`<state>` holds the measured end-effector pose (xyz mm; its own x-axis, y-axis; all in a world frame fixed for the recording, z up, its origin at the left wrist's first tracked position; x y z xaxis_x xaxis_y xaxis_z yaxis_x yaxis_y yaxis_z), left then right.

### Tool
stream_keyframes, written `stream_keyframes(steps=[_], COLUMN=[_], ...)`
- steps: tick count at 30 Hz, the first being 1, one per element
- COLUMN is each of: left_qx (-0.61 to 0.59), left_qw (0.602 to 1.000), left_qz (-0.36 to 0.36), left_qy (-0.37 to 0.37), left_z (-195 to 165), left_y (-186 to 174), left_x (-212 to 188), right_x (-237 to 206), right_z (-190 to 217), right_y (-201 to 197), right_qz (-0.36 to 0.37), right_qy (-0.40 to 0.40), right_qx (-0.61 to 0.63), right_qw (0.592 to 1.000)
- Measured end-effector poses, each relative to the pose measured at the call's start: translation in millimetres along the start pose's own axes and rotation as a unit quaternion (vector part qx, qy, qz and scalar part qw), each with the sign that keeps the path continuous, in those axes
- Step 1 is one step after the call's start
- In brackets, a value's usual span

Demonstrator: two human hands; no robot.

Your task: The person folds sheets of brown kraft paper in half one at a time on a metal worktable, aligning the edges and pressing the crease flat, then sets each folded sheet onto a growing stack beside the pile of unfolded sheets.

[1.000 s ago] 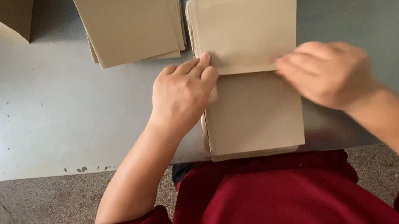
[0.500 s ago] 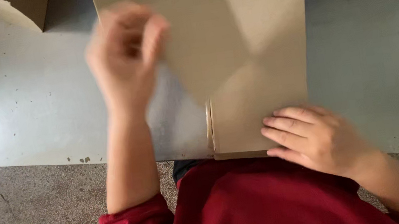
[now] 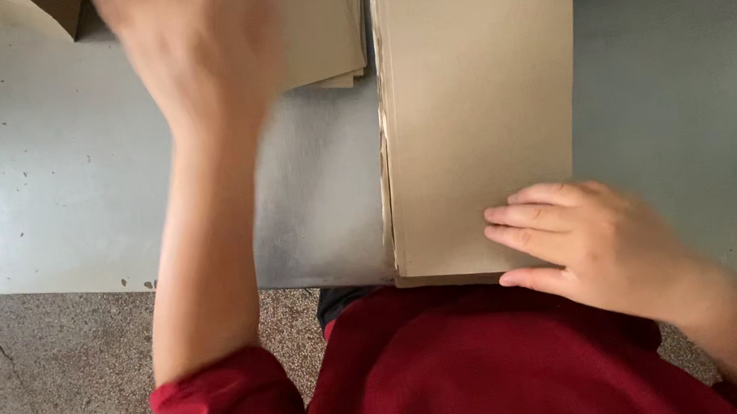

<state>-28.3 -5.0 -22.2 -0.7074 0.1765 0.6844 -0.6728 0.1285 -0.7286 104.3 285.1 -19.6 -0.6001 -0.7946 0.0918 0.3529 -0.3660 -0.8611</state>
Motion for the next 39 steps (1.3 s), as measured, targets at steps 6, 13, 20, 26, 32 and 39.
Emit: stream_keyframes(steps=[6, 13, 20, 26, 32, 39], left_qx=[-0.469, -0.397, -0.339, -0.407, -0.445, -0.320], left_qw=[0.802, 0.822, 0.852, 0.821, 0.804, 0.911], left_qz=[0.294, 0.374, 0.345, 0.376, 0.377, 0.243], left_qy=[0.222, 0.163, 0.201, 0.139, 0.117, 0.096], left_z=[-120, -128, -132, -121, -115, -98], left_y=[-60, -61, -68, -65, -65, -59], left_x=[-54, -60, -61, -49, -35, -16], right_x=[6, 17, 21, 18, 20, 8], right_z=[-10, -24, -19, -22, -37, -46], right_y=[6, 0, -9, -23, -33, -54], right_qz=[0.034, 0.034, 0.036, 0.032, 0.032, 0.025], right_qy=[-0.003, 0.008, 0.021, 0.005, 0.087, 0.045], right_qx=[0.033, 0.118, 0.130, 0.137, 0.209, 0.246], right_qw=[0.999, 0.992, 0.991, 0.990, 0.974, 0.968])
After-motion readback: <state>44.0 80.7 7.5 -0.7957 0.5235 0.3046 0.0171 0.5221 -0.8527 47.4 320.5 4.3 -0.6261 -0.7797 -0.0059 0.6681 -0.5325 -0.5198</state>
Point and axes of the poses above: each hand's wrist, its own x-axis towards the middle knuckle, its own y-axis out of the palm, z = x × y, the point moved 6 cm from there along x, towards the middle knuckle, and after that the axes turned 8 degrees about x, right-handed, at the moved point
